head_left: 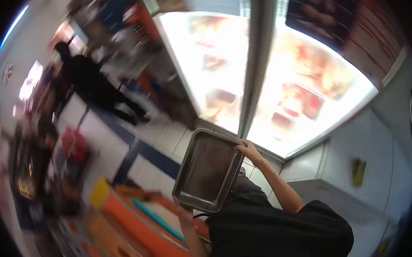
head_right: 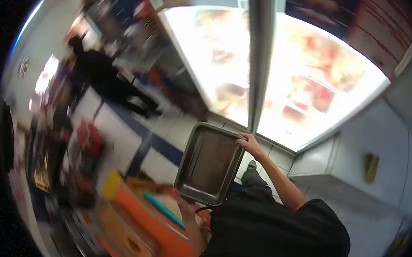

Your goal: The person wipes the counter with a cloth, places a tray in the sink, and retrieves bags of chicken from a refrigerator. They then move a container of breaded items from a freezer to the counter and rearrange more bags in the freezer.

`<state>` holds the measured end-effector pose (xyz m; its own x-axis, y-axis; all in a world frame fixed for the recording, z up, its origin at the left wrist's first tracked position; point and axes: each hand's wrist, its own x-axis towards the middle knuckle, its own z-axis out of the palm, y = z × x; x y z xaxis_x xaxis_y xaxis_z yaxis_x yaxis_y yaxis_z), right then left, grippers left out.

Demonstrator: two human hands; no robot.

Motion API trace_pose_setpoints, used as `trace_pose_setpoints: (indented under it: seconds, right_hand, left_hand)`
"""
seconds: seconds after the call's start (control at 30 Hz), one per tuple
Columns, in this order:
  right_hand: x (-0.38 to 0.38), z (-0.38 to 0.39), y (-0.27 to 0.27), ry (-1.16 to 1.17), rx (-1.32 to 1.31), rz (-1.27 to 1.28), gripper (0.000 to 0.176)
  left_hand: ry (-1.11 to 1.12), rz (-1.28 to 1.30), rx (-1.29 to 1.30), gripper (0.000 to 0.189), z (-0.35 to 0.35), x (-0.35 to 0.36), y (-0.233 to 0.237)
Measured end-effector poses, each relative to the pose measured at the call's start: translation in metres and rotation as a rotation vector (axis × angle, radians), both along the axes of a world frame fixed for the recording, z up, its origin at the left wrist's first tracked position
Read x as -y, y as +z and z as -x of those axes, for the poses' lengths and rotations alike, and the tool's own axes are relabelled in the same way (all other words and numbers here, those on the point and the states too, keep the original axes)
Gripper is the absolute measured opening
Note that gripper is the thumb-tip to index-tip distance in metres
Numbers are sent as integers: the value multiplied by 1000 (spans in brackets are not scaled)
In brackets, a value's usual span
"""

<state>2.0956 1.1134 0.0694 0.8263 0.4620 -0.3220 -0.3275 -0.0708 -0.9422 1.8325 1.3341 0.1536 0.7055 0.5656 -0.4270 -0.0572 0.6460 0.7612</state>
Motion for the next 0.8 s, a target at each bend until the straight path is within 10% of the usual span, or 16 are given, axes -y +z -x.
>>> trace_pose_setpoints:
  seconds: [0.2,0.3,0.43,0.5,0.7,0.8]
  right_hand:
    - [221,-111,35,-754,-330,-560,52]
    - [251,-104,15,-1209,-439,-403,32]
    - [296,-75,-3,-1434,-410,-465,31]
    - [293,-60,0,-1548,-299,-463,32]
    - [244,-2,5,-1808,-209,-440,42]
    - [154,8,24,-1879,-177,-409,46]
  left_hand:
    - [-742,-427,-277,41,-318,146,-44]
    - [-1460,-708,-498,46,-424,201,-25]
    - [-994,-1451,390,45,-568,249,-43]
    - [-634,-1040,465,35,-623,285,52]
    - [11,-1032,514,27,-671,251,78]
    - [-375,-1077,481,28,-676,177,38]
